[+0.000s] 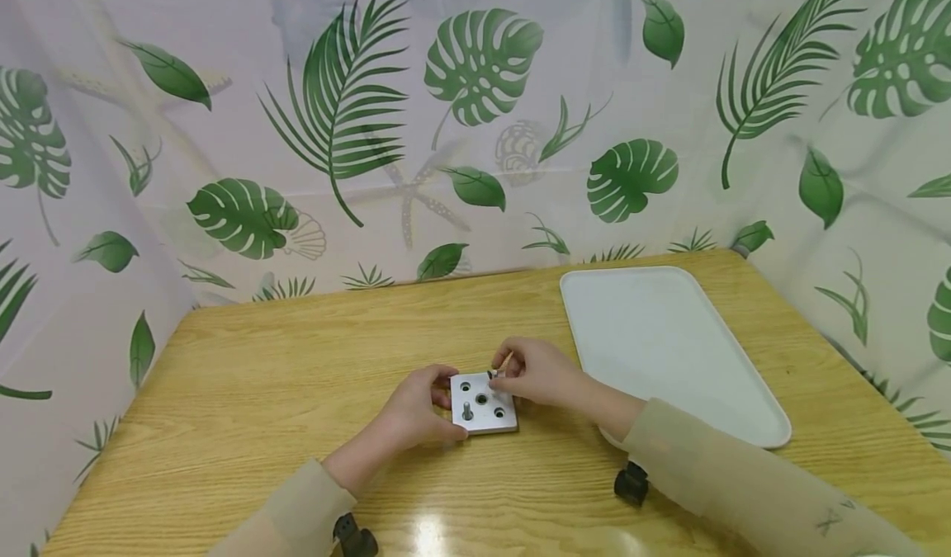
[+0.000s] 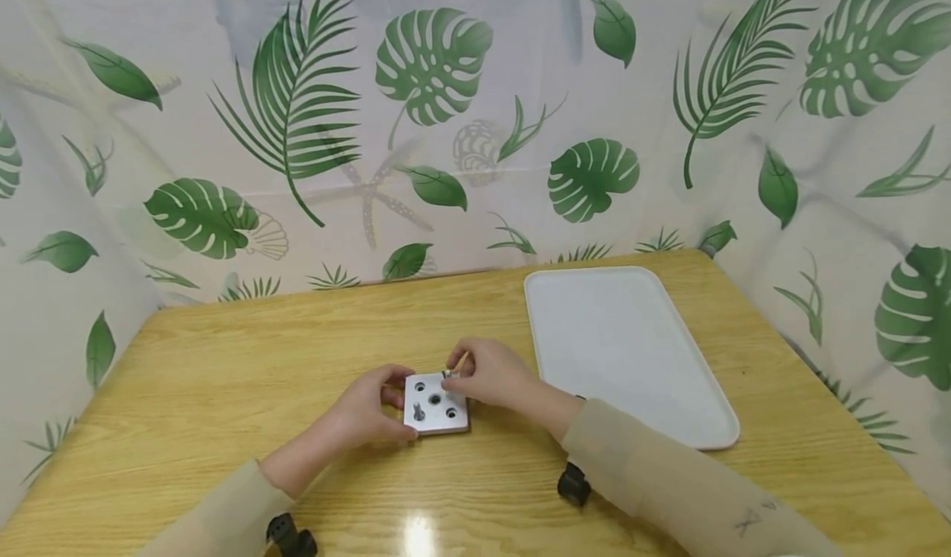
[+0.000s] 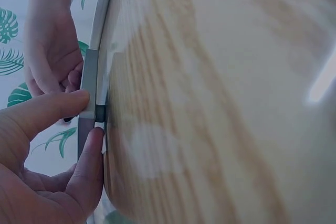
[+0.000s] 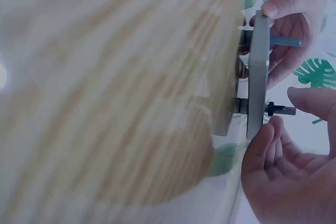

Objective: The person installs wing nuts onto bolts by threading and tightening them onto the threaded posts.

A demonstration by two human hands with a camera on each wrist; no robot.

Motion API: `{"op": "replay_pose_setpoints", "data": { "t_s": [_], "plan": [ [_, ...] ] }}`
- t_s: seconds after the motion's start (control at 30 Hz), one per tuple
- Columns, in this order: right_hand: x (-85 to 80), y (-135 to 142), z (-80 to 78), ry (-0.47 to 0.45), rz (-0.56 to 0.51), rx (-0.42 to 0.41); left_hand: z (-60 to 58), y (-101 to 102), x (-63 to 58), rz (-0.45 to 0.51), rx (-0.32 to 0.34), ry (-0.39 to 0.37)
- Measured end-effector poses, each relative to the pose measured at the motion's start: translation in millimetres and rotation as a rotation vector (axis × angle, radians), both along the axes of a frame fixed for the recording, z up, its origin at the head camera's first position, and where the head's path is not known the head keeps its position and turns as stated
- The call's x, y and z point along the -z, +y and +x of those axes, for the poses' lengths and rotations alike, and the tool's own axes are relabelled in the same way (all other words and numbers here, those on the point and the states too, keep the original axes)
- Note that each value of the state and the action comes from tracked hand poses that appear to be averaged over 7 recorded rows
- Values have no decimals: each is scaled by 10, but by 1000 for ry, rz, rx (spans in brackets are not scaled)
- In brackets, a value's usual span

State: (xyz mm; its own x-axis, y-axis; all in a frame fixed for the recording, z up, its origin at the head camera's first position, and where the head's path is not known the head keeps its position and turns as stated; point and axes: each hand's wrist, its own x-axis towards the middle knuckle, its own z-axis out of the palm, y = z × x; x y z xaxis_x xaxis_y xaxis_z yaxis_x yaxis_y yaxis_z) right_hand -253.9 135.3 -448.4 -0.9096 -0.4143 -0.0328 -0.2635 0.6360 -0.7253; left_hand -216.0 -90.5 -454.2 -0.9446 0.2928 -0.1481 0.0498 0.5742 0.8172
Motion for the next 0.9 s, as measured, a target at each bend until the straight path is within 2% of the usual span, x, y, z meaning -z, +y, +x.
{"op": "replay_pose_setpoints", "data": {
  "t_s": [0.13, 0.3, 0.5, 0.7, 0.9],
  "plan": [
    [-6, 27, -16, -67, -90, -44, -3, -8, -3, -5, 6, 9],
    [4, 37, -39, -79, -102, -86, -4, -13, 2, -8, 10, 4],
    [38, 0, -42, -68, -70, -17, -10, -14, 15, -4, 9, 9],
    [63, -51, -12, 2, 27, 74, -15, -9, 15, 8, 12, 3],
    [53, -34, 8, 29, 41, 77, -14, -2, 10, 3, 13, 2]
  ]
}}
